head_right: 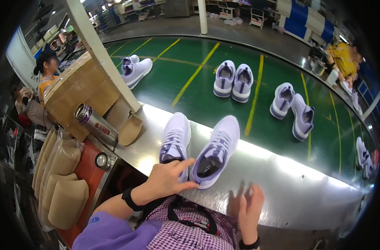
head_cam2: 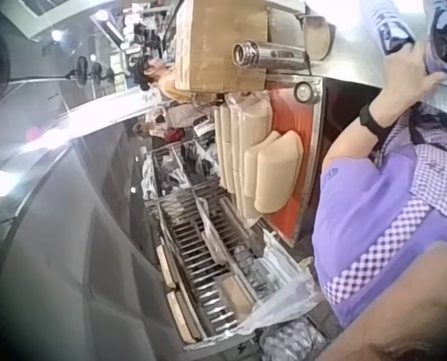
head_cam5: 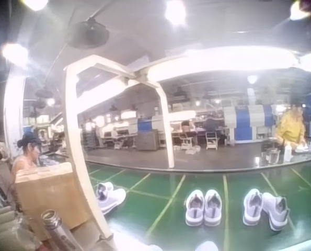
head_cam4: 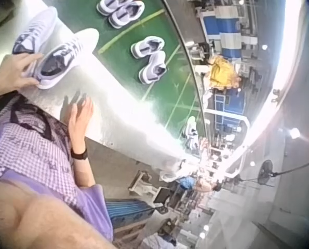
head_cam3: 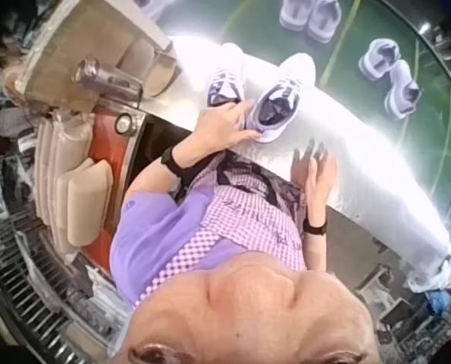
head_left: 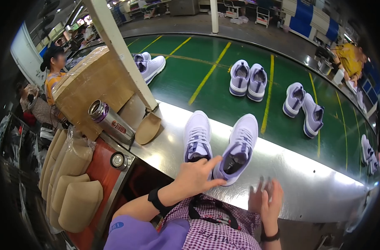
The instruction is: The worker is performing manual stitching and finishing work on purple and white sneakers on a production line.
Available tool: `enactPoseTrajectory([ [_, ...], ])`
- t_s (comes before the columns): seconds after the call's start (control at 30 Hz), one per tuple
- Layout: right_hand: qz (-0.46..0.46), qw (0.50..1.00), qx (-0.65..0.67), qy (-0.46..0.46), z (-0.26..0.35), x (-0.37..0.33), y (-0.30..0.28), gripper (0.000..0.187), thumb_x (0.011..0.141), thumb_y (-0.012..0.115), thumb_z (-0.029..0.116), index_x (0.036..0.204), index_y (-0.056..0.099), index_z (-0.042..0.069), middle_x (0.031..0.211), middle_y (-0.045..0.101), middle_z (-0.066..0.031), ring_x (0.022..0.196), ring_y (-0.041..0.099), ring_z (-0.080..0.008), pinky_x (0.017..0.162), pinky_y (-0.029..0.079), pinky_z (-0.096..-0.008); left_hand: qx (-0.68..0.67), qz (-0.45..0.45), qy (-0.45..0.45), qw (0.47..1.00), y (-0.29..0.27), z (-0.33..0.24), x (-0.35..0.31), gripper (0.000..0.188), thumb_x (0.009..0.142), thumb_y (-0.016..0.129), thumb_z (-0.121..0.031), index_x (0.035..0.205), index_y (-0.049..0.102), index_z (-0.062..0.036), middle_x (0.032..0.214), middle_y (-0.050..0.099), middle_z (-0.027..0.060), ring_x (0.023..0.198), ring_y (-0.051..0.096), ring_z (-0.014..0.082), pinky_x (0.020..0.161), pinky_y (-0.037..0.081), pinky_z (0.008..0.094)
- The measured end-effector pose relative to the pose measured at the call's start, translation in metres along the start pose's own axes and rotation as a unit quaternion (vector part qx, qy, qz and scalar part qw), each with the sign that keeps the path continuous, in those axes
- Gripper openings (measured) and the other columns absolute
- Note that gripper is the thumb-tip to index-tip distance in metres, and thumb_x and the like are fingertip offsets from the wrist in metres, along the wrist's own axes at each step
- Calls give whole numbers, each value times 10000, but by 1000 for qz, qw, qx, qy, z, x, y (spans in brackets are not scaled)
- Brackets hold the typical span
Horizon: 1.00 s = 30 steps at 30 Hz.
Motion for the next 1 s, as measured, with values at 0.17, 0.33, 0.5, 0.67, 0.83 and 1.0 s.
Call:
enactPoseTrajectory([
  [0.17,59,982,175,30,35,48,53,715,927,629,327,1453,318,-45,1444,415,-278,1334,418,-403,1103,330,-440,-73,-160,26,984,11,10,-18,404,812,747,-250,1151,649,-52,766,639,133,611,621,266,561,491,346],
  [0.33,74,976,199,57,58,96,89,776,855,623,256,1471,249,-32,1344,464,-359,1227,493,-477,1031,397,-452,-57,-178,26,982,10,13,-16,350,805,733,-167,1117,660,-26,712,600,117,590,576,265,563,470,340],
  [0.5,100,986,122,45,67,83,60,651,816,491,25,1433,286,-22,1137,570,-358,1050,551,-533,859,464,-509,57,-246,167,953,5,-16,-32,426,785,760,-208,1139,630,-12,996,621,91,927,588,272,806,442,383],
  [0.67,36,992,120,13,66,22,41,638,866,477,-10,1470,279,48,1085,604,-317,978,634,-462,835,500,-420,-126,-141,129,973,30,-44,-44,692,681,841,-166,1269,523,10,1234,541,179,1106,542,343,926,452,400],
  [0.83,17,995,96,-2,64,-11,31,637,874,517,0,1463,276,9,1054,625,-304,952,640,-473,805,515,-436,-109,-149,143,972,43,-56,-37,749,608,857,-131,1273,529,-27,1171,525,155,1075,523,320,923,433,403],
  [1.0,68,997,44,-9,68,-28,26,645,865,587,27,1438,298,-38,994,642,-292,880,666,-447,729,537,-450,-108,-96,224,964,49,-71,-42,504,497,786,-40,991,714,-107,1008,586,44,883,563,249,764,465,358],
])
Point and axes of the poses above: each hand's wrist, its own x-axis towards the middle knuckle, its own y-axis out of the palm, z = x × y, the point moved 5 cm from there along x, towards the middle knuckle
